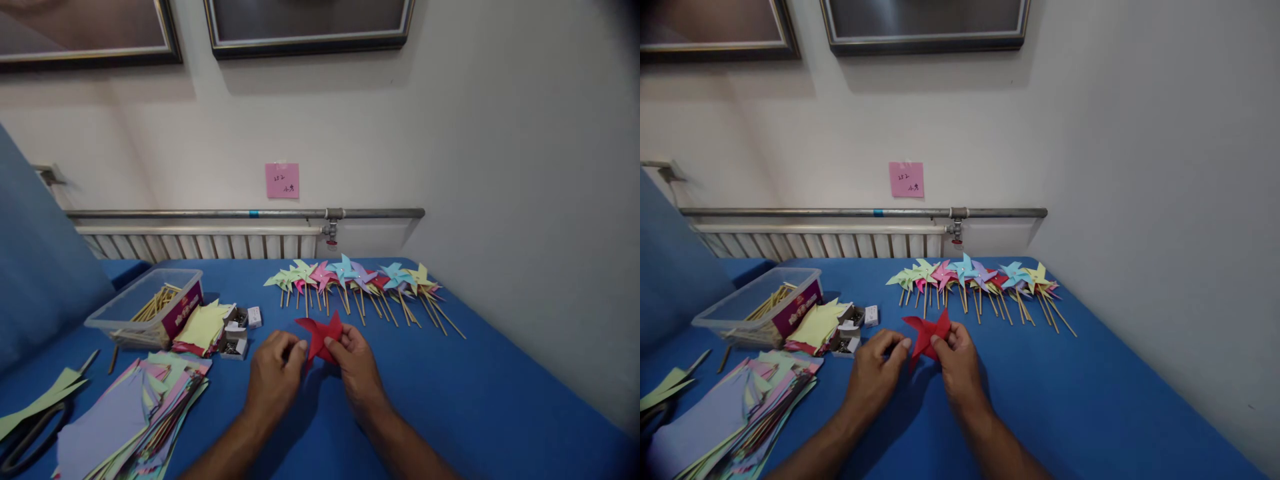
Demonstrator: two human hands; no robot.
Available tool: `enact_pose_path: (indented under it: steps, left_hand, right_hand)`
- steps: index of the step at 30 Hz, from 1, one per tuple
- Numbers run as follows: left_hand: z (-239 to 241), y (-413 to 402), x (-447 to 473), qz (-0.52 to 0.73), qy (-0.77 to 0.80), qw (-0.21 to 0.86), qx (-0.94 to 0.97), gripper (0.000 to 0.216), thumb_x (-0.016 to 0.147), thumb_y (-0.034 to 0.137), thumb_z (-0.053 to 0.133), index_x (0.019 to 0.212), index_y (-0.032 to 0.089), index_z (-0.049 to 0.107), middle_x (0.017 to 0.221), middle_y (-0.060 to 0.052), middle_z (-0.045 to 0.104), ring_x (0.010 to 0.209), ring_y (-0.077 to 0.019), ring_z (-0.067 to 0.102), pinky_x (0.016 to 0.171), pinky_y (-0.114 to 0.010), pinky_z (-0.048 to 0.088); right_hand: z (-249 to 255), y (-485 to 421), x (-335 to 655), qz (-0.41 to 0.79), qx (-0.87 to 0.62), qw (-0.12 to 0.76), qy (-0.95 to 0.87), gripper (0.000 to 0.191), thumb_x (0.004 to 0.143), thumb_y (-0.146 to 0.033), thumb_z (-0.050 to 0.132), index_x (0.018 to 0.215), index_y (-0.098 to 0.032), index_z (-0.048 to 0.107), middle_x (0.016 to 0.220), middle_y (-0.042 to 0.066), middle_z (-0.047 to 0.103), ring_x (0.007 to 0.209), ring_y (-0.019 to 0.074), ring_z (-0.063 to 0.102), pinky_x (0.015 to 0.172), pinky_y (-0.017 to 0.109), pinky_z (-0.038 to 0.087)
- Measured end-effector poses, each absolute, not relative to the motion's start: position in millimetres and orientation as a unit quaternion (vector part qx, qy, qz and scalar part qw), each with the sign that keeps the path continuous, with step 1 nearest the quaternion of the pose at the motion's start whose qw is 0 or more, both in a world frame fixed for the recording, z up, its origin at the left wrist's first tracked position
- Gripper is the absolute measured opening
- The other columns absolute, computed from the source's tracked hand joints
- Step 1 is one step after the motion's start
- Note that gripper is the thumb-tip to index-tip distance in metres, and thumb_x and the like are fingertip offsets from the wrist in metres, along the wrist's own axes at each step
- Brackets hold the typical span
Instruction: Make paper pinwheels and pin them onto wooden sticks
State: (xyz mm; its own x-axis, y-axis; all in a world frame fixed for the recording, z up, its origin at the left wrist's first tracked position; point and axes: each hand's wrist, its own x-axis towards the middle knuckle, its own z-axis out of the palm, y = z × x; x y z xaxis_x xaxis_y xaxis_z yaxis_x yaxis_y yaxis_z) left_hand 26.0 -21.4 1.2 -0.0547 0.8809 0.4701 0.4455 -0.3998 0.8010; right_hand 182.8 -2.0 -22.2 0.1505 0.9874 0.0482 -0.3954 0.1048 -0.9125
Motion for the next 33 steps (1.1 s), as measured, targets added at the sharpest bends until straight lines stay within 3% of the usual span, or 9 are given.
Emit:
enact_pose_path:
  steps: [4,8,14,23,29,33]
  left_hand:
    - [3,-14,29,0.519,0.479,0.501,0.5,0.035,0.072,0.05,0.083,0.067,0.018,0.07,0.061,0.0,0.063,0.058,-0.014,0.052,0.058,-0.027,0.04]
    - [4,-12,32,0.522,0.438,0.599,0.42,0.04,0.051,0.042,0.095,0.073,0.013,0.078,0.069,-0.007,0.074,0.064,-0.0168,0.062,0.065,-0.028,0.047]
    - [3,-9,32,0.525,0.438,0.618,0.388,0.032,0.048,0.03,0.094,0.07,0.01,0.08,0.069,-0.011,0.078,0.062,-0.0166,0.066,0.068,-0.028,0.051]
    - [-8,-5,34,0.527,0.468,0.55,0.449,0.025,0.059,0.036,0.086,0.066,0.014,0.077,0.056,-0.002,0.067,0.05,-0.0102,0.049,0.052,-0.024,0.036]
    - [-9,-4,32,0.54,0.474,0.527,0.453,0.022,0.06,0.035,0.08,0.063,0.015,0.074,0.055,0.0,0.064,0.051,-0.0097,0.046,0.052,-0.024,0.035]
    - [-7,-3,31,0.559,0.461,0.55,0.416,0.023,0.054,0.032,0.086,0.065,0.016,0.073,0.059,-0.001,0.067,0.054,-0.0117,0.053,0.057,-0.025,0.041]
  right_hand:
    - [-19,-7,179,0.538,-0.398,0.628,-0.396,0.033,0.072,-0.034,0.088,0.098,-0.025,0.07,0.089,0.003,0.084,0.084,0.0264,0.078,0.079,0.037,0.061]
    - [-16,-15,171,0.53,-0.395,0.613,-0.432,0.028,0.072,-0.03,0.085,0.096,-0.026,0.07,0.087,0.002,0.083,0.084,0.0263,0.078,0.079,0.037,0.061]
    - [-15,-20,165,0.528,-0.41,0.603,-0.435,0.026,0.073,-0.026,0.082,0.096,-0.026,0.07,0.088,0.002,0.083,0.083,0.0253,0.077,0.076,0.035,0.06]
    - [-18,-16,168,0.534,-0.415,0.596,-0.432,0.027,0.069,-0.024,0.083,0.093,-0.026,0.07,0.083,0.001,0.082,0.086,0.027,0.078,0.076,0.036,0.06]
    - [-19,-14,169,0.515,-0.441,0.601,-0.424,0.029,0.066,-0.028,0.082,0.092,-0.024,0.07,0.079,0.002,0.079,0.076,0.0231,0.073,0.07,0.033,0.057]
    - [-19,-14,169,0.512,-0.443,0.599,-0.428,0.028,0.065,-0.029,0.082,0.09,-0.024,0.07,0.074,0.0,0.076,0.069,0.021,0.068,0.065,0.031,0.054]
